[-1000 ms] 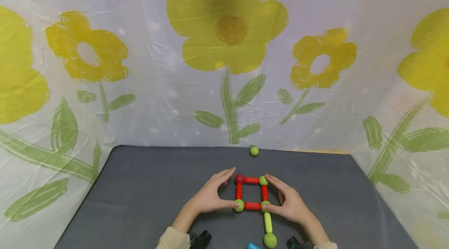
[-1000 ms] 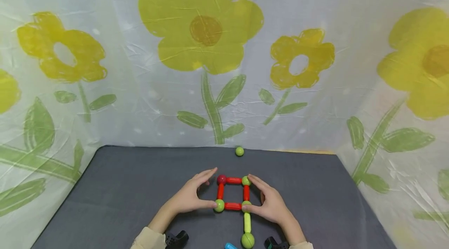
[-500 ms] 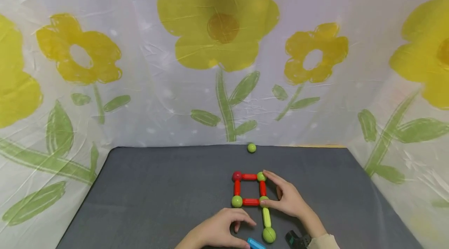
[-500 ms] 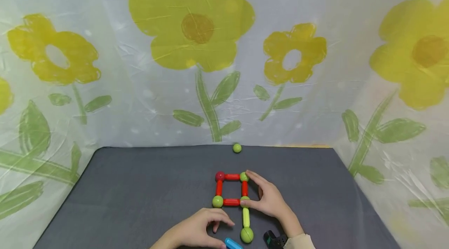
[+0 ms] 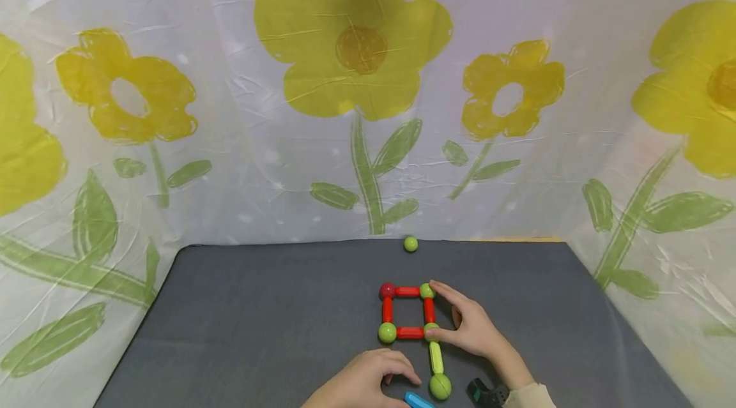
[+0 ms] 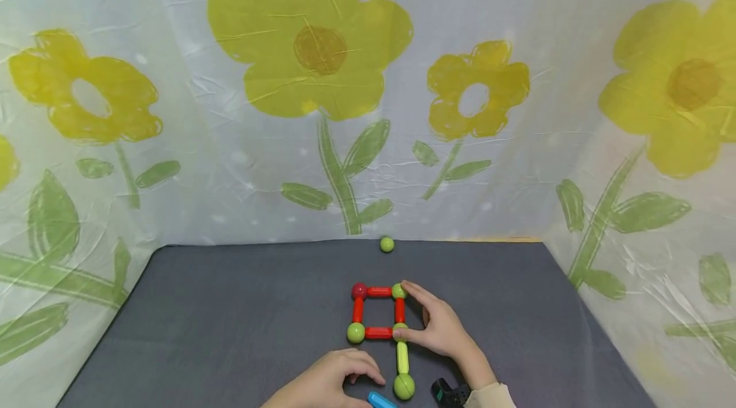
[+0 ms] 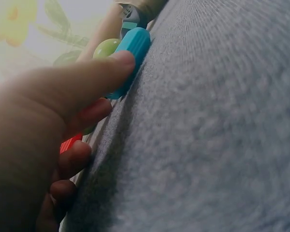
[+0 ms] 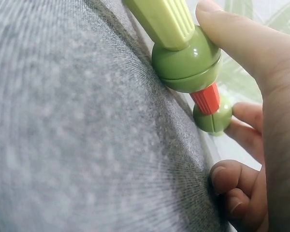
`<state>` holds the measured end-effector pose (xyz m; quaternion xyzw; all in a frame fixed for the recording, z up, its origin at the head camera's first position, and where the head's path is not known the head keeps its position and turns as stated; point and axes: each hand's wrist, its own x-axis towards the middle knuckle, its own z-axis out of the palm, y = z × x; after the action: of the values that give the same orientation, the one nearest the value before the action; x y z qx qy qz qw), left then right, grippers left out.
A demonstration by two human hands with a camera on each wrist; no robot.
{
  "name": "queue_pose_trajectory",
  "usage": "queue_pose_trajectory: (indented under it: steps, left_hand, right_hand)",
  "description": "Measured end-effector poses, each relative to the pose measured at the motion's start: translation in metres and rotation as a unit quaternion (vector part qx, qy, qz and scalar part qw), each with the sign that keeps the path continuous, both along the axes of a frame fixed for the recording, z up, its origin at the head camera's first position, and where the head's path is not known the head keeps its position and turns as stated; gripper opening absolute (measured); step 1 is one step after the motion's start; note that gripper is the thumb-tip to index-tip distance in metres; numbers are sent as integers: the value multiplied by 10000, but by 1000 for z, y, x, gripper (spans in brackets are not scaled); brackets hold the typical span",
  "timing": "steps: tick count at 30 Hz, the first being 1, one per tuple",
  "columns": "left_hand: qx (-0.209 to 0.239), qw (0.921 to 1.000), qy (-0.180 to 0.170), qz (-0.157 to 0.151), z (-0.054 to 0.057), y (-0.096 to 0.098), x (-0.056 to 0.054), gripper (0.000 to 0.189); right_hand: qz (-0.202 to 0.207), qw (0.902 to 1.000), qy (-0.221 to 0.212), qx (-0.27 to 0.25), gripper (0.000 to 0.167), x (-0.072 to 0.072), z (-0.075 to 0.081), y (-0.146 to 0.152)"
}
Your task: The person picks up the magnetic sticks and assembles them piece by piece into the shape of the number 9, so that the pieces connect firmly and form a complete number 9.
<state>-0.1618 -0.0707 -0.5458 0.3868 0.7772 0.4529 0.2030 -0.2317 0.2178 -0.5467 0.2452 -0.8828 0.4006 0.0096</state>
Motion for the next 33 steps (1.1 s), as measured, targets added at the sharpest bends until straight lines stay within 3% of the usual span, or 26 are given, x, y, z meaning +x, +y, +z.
queue_pose_trajectory:
  steps: [3, 11, 20, 23, 28, 33]
  left_hand:
    - [66, 10000, 4, -18, 0, -1, 2, 27]
    - [461, 9979, -440, -108, -3, -1, 6, 23]
    - [744, 9960, -461, -204, -3, 0, 8, 23]
    - [928, 9955, -169, -84, -1, 1, 10, 22]
    - [1291, 9888, 552, 500, 0, 4, 9, 16]
    - [1089, 9867, 869, 835, 0, 1, 9, 12]
  right_hand:
    - [28, 10000, 15, -27, 86, 1, -1, -1]
    - [43, 10000, 43, -72, 86, 2, -3, -1]
    - [5, 10000, -54, -50, 87, 2, -4, 0]
    - [-33, 10000, -84, -33, 88, 2, -3, 0]
    - [-120, 9998, -136, 38, 89, 1, -2, 1]
    - [-96, 9999, -95, 72, 89, 0, -1, -1]
